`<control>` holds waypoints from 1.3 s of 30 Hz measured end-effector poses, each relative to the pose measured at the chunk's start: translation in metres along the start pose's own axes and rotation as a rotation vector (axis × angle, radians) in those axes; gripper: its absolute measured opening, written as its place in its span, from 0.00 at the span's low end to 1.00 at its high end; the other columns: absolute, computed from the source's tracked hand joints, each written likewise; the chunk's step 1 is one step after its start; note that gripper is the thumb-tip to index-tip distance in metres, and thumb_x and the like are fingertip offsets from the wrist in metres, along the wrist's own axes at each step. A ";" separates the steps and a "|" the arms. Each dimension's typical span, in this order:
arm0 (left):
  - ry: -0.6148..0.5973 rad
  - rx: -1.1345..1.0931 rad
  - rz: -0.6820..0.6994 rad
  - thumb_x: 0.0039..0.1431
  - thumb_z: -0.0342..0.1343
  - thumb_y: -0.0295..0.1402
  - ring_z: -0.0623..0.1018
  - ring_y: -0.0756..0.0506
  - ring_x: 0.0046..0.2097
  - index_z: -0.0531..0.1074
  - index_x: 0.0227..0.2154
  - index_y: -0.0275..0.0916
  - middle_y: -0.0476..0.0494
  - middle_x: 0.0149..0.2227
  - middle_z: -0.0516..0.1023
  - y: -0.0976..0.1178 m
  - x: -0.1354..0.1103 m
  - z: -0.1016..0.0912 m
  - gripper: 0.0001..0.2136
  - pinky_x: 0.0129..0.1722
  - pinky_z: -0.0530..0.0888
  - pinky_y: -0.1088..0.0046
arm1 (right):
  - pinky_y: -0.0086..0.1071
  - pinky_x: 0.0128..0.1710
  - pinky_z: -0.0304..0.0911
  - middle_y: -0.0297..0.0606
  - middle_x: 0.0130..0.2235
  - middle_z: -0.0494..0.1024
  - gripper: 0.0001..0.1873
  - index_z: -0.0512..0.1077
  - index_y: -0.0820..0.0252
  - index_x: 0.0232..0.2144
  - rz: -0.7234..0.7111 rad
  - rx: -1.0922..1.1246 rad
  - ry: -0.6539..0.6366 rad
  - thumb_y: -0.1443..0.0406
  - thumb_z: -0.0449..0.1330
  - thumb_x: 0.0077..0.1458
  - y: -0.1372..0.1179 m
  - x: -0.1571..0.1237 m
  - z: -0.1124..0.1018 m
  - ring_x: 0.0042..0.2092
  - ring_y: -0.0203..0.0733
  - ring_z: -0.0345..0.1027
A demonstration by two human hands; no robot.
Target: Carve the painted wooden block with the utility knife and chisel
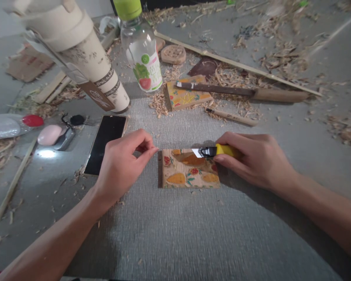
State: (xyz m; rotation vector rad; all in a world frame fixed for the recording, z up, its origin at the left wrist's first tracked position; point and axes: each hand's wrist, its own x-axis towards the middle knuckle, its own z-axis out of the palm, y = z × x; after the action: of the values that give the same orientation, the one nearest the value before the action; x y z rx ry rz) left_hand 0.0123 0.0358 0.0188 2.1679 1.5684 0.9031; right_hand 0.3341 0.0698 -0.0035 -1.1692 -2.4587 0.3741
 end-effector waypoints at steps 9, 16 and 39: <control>0.041 -0.010 0.043 0.66 0.63 0.22 0.73 0.53 0.30 0.68 0.32 0.42 0.58 0.28 0.74 0.000 -0.002 0.000 0.12 0.34 0.74 0.76 | 0.36 0.27 0.52 0.32 0.25 0.73 0.21 0.74 0.53 0.36 0.019 0.017 -0.002 0.46 0.56 0.73 0.000 0.001 0.001 0.25 0.40 0.64; 0.035 -0.041 0.034 0.67 0.61 0.22 0.79 0.52 0.32 0.71 0.34 0.42 0.56 0.30 0.78 0.001 -0.003 0.002 0.09 0.37 0.78 0.76 | 0.36 0.27 0.52 0.32 0.25 0.72 0.18 0.74 0.53 0.36 0.027 0.028 0.004 0.48 0.58 0.72 0.000 0.000 0.000 0.24 0.39 0.62; -0.031 0.265 0.764 0.69 0.63 0.27 0.72 0.47 0.24 0.74 0.25 0.41 0.48 0.22 0.73 0.034 -0.011 -0.026 0.15 0.23 0.72 0.64 | 0.34 0.27 0.53 0.31 0.25 0.71 0.19 0.74 0.54 0.36 0.019 0.022 0.013 0.49 0.57 0.72 -0.002 0.003 0.000 0.24 0.37 0.62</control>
State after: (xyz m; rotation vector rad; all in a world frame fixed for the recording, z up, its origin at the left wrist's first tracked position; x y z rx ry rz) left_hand 0.0181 0.0112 0.0554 3.0275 0.8533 0.8737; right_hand 0.3309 0.0706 -0.0018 -1.1829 -2.4277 0.3965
